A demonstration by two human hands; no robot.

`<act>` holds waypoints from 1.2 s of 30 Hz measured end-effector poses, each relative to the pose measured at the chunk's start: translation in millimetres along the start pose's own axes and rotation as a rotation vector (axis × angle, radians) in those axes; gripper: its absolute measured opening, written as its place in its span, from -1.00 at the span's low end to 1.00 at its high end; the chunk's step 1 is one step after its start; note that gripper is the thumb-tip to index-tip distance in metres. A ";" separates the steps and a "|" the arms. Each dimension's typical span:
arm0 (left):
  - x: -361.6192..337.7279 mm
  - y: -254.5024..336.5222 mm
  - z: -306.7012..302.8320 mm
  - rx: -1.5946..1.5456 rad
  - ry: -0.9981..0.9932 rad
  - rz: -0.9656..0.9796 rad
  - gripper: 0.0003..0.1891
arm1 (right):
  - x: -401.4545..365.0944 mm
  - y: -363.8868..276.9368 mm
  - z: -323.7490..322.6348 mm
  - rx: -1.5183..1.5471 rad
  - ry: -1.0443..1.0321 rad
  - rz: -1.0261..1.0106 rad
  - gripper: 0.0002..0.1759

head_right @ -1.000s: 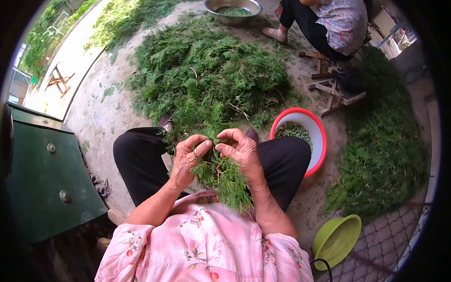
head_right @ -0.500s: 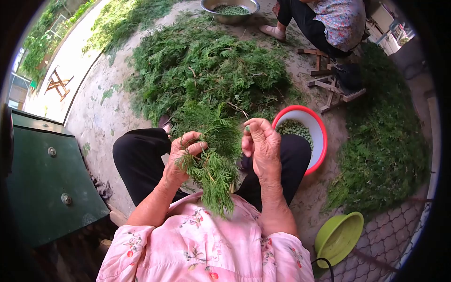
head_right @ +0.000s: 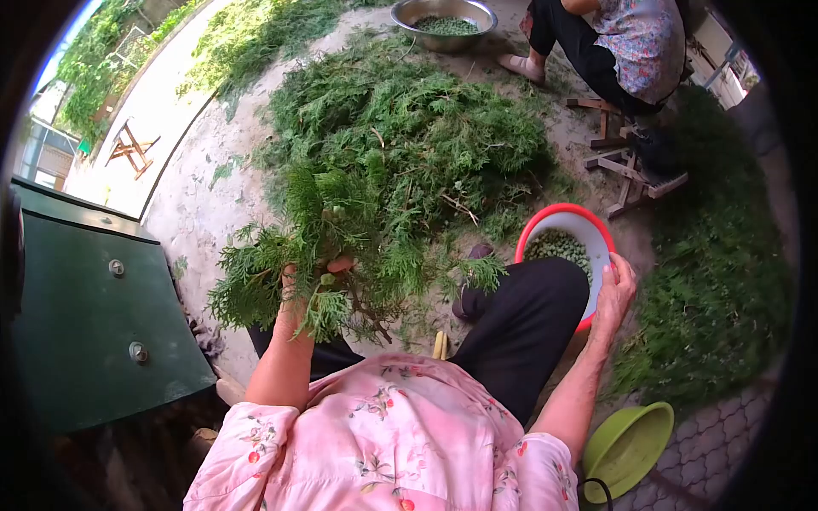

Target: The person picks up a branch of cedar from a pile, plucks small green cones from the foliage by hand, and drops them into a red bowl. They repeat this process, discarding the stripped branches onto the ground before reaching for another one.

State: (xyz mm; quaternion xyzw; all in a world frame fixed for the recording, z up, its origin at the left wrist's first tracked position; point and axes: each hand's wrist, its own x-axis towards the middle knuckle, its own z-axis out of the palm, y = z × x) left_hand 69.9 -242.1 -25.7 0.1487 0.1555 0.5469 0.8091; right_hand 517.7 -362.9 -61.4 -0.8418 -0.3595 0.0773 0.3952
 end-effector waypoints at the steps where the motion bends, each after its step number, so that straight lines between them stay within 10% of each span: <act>1: -0.4 -0.7 0.2 0.002 0.003 -0.002 -0.66 | -3.1 -9.0 -0.4 0.000 -0.002 0.003 -0.71; 3: -0.8 -1.8 2.0 -0.009 0.234 0.048 -0.66 | -10.6 -39.0 -0.1 0.235 0.077 0.125 -0.72; 7: 3.3 -7.4 -26.6 -0.268 0.027 -0.047 -0.69 | -30.2 -100.6 18.4 0.557 0.013 0.039 -0.76; 17: -11.2 -30.5 -19.0 -0.011 0.166 -0.210 -0.55 | -102.6 -248.8 80.2 0.760 -0.830 -0.303 -0.81; 23: -20.0 -31.6 -16.1 0.412 0.436 -0.274 -0.54 | -115.8 -257.2 98.2 0.544 -0.745 -0.599 -0.76; 31: -28.5 -25.5 -10.9 0.020 0.195 -0.258 -0.59 | -139.5 -260.0 104.7 0.518 -0.308 -0.662 -0.82; 34: -25.6 -30.1 -15.6 -0.172 0.050 -0.236 -0.63 | -125.1 -262.4 100.2 0.592 -0.106 -0.606 -0.84; 36: -23.9 -33.5 -24.3 -0.172 0.162 -0.107 -0.68 | -115.1 -260.5 92.3 0.865 -0.475 -0.200 -0.89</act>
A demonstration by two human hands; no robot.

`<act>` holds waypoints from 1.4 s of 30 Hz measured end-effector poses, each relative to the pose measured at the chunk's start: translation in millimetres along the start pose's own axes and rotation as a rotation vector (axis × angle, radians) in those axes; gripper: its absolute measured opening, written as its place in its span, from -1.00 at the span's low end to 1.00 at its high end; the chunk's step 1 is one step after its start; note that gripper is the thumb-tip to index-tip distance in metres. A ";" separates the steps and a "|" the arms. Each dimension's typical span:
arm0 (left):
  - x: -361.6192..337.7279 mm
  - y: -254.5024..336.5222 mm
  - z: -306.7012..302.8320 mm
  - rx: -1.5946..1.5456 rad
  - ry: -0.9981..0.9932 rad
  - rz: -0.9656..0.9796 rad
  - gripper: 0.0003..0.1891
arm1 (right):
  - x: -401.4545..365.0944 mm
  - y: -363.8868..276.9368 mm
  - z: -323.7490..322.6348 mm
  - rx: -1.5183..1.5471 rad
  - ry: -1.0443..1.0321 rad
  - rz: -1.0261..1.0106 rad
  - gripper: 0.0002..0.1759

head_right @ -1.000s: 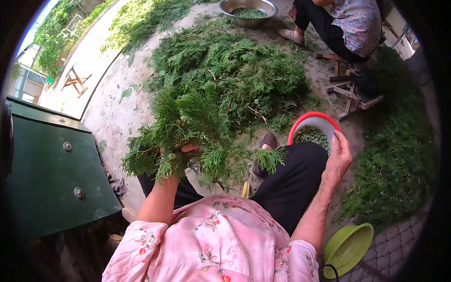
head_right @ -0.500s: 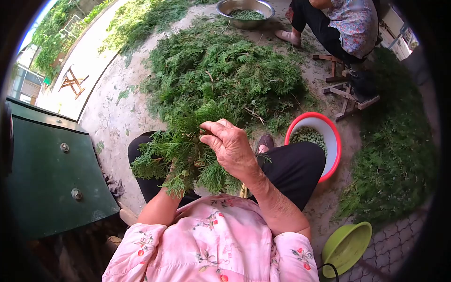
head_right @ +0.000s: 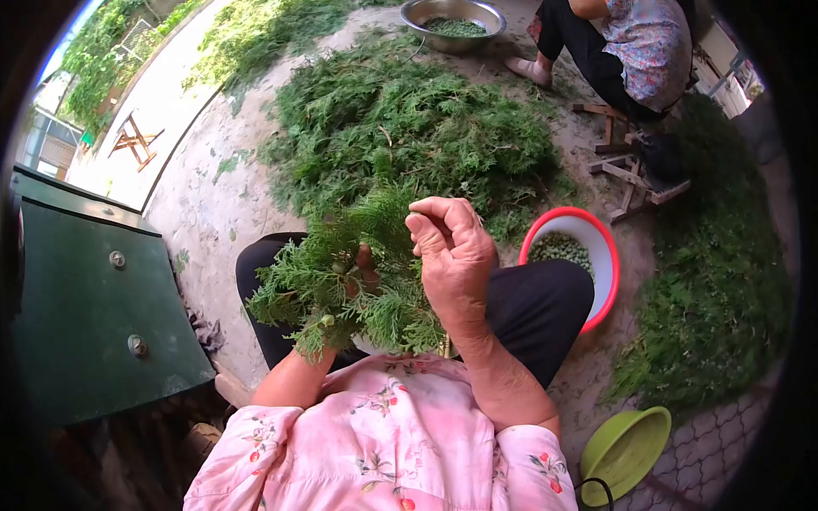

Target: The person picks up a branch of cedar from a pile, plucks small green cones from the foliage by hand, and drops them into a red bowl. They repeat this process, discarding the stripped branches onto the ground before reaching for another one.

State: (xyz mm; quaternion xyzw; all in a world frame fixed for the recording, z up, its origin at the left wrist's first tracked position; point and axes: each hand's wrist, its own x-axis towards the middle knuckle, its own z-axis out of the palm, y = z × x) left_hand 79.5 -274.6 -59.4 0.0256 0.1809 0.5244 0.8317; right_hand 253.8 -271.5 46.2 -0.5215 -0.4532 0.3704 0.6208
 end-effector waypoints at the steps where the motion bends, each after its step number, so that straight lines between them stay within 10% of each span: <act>1: 1.4 -1.1 -4.9 -0.010 0.047 0.070 -0.70 | 1.2 -4.9 -1.4 0.270 -0.078 0.229 -0.90; 5: -2.1 -0.9 -18.3 0.096 0.092 0.081 -0.69 | -3.1 -16.5 3.1 0.734 -0.311 0.400 -0.88; 8: -10.6 1.7 -26.4 0.287 0.092 -0.027 -0.63 | -6.6 -16.4 1.7 0.283 -0.478 0.387 -0.90; 11: -12.3 -0.5 -17.4 0.311 0.124 -0.086 -0.64 | -7.9 -0.6 12.4 -0.175 -0.514 -0.161 -0.82; 23: -18.6 1.3 -19.1 0.456 0.141 -0.107 -0.66 | -5.7 -4.5 12.4 -0.189 -0.702 -0.070 -0.84; 29: -24.5 4.2 -21.3 0.246 -0.155 -0.118 -0.58 | -7.7 2.6 13.2 -0.152 -0.683 -0.098 -0.81; 31: -22.1 1.0 -6.0 0.286 -0.144 -0.107 -0.56 | -6.8 2.4 12.8 -0.186 -0.673 -0.159 -0.81; 33: -29.1 -4.0 38.9 0.257 0.334 -0.066 -0.65 | -6.5 1.9 12.6 -0.219 -0.660 -0.220 -0.81; 42: -14.2 0.9 -13.7 0.235 0.173 -0.026 -0.62 | -6.8 -11.4 20.5 -0.267 -0.117 -0.420 -0.84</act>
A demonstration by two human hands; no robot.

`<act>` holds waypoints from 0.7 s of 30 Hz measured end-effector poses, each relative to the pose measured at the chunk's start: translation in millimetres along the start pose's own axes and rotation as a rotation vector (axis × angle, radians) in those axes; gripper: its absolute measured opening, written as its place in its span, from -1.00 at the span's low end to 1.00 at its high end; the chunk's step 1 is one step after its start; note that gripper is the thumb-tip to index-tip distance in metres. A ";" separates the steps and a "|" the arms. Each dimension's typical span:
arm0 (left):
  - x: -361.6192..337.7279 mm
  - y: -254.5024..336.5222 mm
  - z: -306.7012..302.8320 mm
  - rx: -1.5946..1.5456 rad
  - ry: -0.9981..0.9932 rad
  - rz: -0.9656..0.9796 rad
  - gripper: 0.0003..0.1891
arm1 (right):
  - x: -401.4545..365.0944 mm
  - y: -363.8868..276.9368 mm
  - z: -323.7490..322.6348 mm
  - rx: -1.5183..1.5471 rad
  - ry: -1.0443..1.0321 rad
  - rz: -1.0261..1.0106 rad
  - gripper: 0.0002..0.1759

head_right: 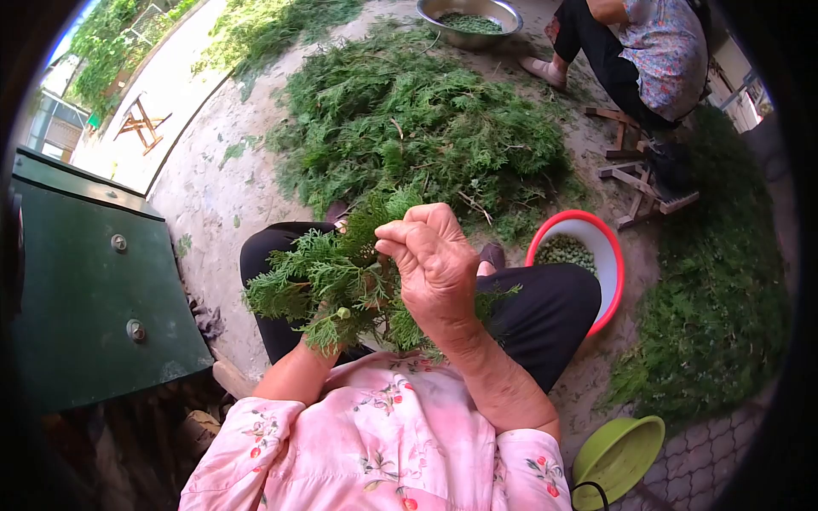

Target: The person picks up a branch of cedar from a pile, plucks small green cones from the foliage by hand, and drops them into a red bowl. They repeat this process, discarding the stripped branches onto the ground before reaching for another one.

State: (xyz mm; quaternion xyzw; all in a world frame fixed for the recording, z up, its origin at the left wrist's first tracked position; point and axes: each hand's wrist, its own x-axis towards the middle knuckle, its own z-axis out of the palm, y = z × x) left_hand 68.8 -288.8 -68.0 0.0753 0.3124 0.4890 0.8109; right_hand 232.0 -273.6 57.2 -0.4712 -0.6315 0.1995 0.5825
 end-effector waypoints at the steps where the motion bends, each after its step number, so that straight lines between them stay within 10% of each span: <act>1: -1.5 1.3 -3.4 0.000 -0.015 0.005 -0.62 | 2.5 8.6 -5.0 0.019 -0.007 -0.008 -0.86; 2: 0.0 17.5 19.1 -0.256 -0.508 -0.144 -0.55 | 1.9 7.6 -7.5 0.310 -0.031 0.255 -0.88; 5: -3.6 11.0 16.9 0.072 0.028 0.032 -0.59 | -0.5 2.2 -12.1 0.766 -0.120 0.623 -0.88; 9: -2.1 11.4 5.3 0.044 -0.089 0.034 -0.62 | -15.7 -6.8 -13.0 0.901 -0.389 0.849 -0.85; 13: -2.0 5.0 2.1 0.037 -0.038 0.131 -0.60 | -31.8 -3.6 9.4 0.263 -0.471 0.207 -0.73; 21: 7.1 -1.5 -55.4 0.083 -0.077 0.127 -0.64 | -42.9 -4.6 27.5 0.068 -0.414 0.060 -0.88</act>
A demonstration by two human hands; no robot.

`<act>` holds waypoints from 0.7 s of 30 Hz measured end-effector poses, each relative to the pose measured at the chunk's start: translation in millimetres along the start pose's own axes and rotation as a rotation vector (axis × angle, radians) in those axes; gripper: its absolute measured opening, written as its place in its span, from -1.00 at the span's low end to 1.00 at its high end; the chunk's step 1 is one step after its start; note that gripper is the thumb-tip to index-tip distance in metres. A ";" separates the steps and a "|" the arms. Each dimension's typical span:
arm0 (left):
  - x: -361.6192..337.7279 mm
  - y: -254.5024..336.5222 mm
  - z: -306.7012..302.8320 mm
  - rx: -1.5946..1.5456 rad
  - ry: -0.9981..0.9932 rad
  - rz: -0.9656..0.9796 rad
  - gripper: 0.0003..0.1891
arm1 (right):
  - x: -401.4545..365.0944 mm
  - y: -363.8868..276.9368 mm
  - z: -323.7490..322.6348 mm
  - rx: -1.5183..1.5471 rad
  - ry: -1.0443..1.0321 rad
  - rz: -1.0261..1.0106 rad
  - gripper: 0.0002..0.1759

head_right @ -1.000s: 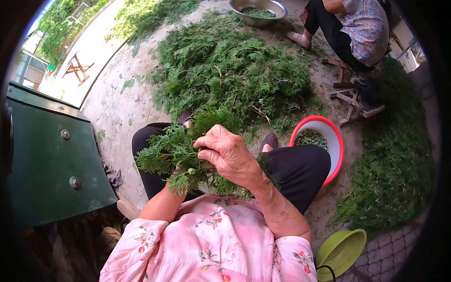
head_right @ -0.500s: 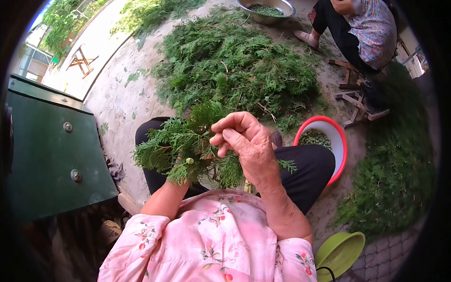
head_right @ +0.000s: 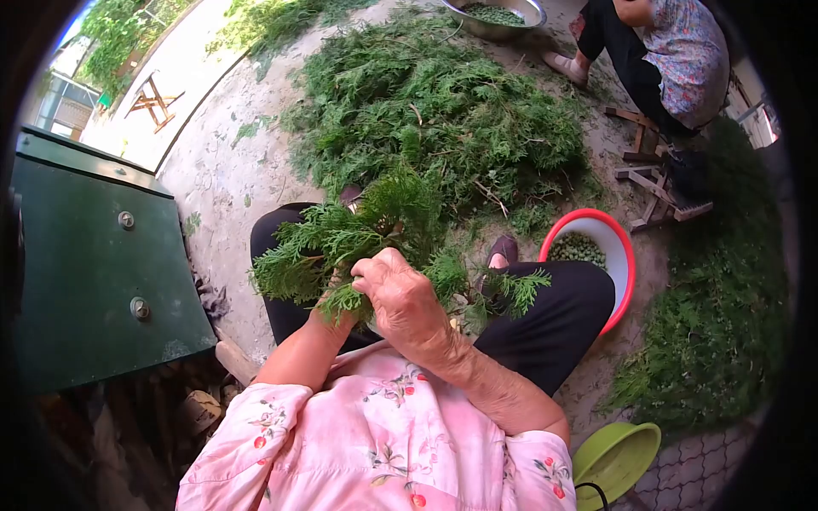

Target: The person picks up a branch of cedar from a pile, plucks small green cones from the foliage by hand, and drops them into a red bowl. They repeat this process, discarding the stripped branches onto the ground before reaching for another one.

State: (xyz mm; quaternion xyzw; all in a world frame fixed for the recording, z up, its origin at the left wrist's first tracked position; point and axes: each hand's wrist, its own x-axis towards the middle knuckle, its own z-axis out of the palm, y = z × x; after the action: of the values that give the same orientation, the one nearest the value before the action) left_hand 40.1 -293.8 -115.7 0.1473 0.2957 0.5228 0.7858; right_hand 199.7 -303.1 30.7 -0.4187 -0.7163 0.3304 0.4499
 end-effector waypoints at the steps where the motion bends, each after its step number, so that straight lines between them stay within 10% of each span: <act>1: -1.8 -4.9 -6.5 0.006 -0.005 -0.002 -0.65 | 0.5 -3.4 -2.0 0.023 0.032 0.034 -0.90; 4: 12.7 -6.7 -23.3 0.021 -0.023 -0.008 -0.66 | 7.9 -16.4 -17.3 0.580 -0.073 0.527 -0.82; 6: 19.7 -9.7 -35.4 0.035 -0.039 -0.016 -0.66 | 9.2 -19.3 -31.5 0.686 -0.014 0.563 -0.79; 8: 3.9 23.3 80.6 -0.211 0.127 -0.012 -0.59 | 5.8 -17.4 -52.3 0.652 0.154 0.378 -0.84; 14: 18.9 59.1 57.3 -0.325 -0.139 0.029 -0.60 | -39.0 28.8 -165.1 -0.038 0.708 0.322 -0.81; 21: 29.7 68.8 71.0 -0.481 -0.386 0.073 -0.79 | -141.1 123.2 -266.4 -0.771 0.686 0.699 -0.75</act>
State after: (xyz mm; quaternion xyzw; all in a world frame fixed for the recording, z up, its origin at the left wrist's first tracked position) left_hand 41.7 -233.1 -32.2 0.0640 0.0031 0.5679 0.8206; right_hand 516.8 -350.8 -25.6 -0.8431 -0.4194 0.0225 0.3358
